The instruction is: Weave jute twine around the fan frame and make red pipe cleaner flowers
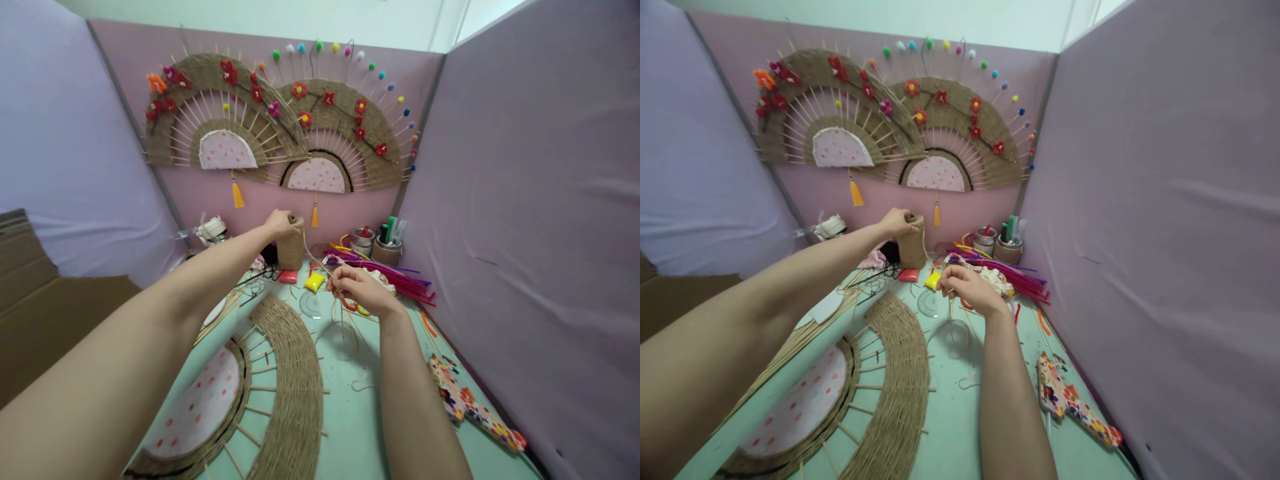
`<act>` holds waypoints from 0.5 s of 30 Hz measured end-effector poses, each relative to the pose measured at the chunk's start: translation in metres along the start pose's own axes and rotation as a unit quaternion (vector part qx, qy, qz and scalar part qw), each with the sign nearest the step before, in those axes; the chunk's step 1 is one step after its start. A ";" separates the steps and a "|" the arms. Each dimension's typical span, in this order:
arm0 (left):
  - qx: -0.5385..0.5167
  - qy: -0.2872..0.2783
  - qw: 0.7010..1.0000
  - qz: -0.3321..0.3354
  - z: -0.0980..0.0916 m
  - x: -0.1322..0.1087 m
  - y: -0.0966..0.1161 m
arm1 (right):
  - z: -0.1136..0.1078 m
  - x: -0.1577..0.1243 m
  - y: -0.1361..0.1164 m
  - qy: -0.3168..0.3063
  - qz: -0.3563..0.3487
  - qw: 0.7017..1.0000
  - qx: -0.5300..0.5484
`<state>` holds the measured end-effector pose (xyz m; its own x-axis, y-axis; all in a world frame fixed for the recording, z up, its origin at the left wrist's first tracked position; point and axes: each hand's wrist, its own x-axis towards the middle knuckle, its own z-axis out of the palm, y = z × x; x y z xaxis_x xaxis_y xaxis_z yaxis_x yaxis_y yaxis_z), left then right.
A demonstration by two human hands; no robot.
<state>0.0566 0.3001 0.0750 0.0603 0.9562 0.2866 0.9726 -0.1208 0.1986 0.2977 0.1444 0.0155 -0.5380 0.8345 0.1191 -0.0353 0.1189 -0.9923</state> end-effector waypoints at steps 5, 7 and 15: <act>-0.011 0.024 0.999 -0.018 0.005 0.006 -0.001 | -0.004 0.000 0.002 0.015 -0.009 1.000 -0.005; -0.026 0.024 0.999 -0.018 0.009 0.006 -0.001 | -0.005 0.001 0.004 0.028 -0.013 1.000 -0.004; -0.146 0.080 0.985 -0.043 0.015 -0.023 0.009 | -0.018 0.008 0.019 0.188 0.035 0.945 -0.265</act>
<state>0.0672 0.2808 0.0564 -0.0785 0.9151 0.3955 0.8647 -0.1350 0.4839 0.3081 0.1626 -0.0019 -0.1820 0.9708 0.1564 0.4698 0.2256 -0.8535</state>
